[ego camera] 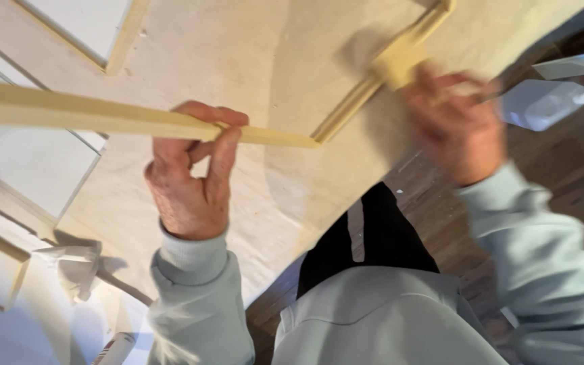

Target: Sanding the edges and surface of a wooden picture frame using a sanding block.

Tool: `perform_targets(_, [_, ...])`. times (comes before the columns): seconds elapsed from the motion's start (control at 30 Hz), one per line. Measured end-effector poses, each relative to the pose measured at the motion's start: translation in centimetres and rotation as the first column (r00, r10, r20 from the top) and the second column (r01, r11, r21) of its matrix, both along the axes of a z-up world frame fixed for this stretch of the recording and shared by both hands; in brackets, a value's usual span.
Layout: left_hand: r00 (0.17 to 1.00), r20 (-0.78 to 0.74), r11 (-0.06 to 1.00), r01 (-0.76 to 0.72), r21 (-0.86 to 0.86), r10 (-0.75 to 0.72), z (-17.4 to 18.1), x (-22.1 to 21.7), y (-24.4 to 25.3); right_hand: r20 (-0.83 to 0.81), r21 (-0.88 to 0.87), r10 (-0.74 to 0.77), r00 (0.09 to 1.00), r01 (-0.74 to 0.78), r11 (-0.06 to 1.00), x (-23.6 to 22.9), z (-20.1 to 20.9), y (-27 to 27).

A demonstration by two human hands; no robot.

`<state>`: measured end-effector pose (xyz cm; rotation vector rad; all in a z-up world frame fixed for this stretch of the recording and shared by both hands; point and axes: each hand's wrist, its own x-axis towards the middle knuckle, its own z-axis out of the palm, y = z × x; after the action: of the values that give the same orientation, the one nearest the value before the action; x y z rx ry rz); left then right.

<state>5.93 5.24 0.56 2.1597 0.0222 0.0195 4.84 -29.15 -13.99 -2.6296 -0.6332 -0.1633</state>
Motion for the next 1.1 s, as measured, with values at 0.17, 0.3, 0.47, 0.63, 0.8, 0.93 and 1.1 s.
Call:
perform_targets(0.17, [0.999, 0.029, 1.0, -0.024, 0.008, 0.024, 0.4, -0.6, -1.2, 0.012, 0.094, -0.016, 1.0, 0.015, 0.995, -3.5, 1.3, -5.6])
perform_targets(0.3, [0.993, -0.034, 0.993, -0.109, 0.05, 0.111, -0.2, -1.9, -2.1, -0.161, 0.161, -0.057, 0.985, 0.083, 0.983, -11.1, -2.0, -8.7])
perform_targets(0.47, [0.983, 0.16, 0.991, -0.069, -0.112, 0.086, -8.5, -5.9, -3.2, -0.232, 0.178, -0.194, 0.953, 0.238, 0.955, -12.2, 0.6, -7.3])
perform_targets(0.63, [0.988, 0.015, 0.983, -0.154, -0.104, 0.156, -12.2, -6.9, -7.8, -0.217, 0.194, -0.231, 0.948, 0.274, 0.942, -11.4, 1.2, -6.5])
perform_targets(0.8, [0.987, -0.034, 0.974, -0.161, -0.157, 0.157, -10.2, -7.5, -6.8, -0.157, 0.211, -0.204, 0.966, 0.235, 0.949, -9.0, 3.6, -5.7])
perform_targets(0.93, [0.988, 0.025, 0.988, -0.149, -0.031, 0.15, -1.1, -4.4, -4.1, -0.122, 0.225, -0.166, 0.979, 0.19, 0.956, -6.7, 7.0, -3.7])
perform_targets(1.1, [0.971, 0.105, 0.939, 0.177, 0.296, -0.216, 7.5, -1.4, -4.9, -0.08, 0.247, -0.038, 0.996, 0.057, 0.967, -4.7, 9.3, 0.4])
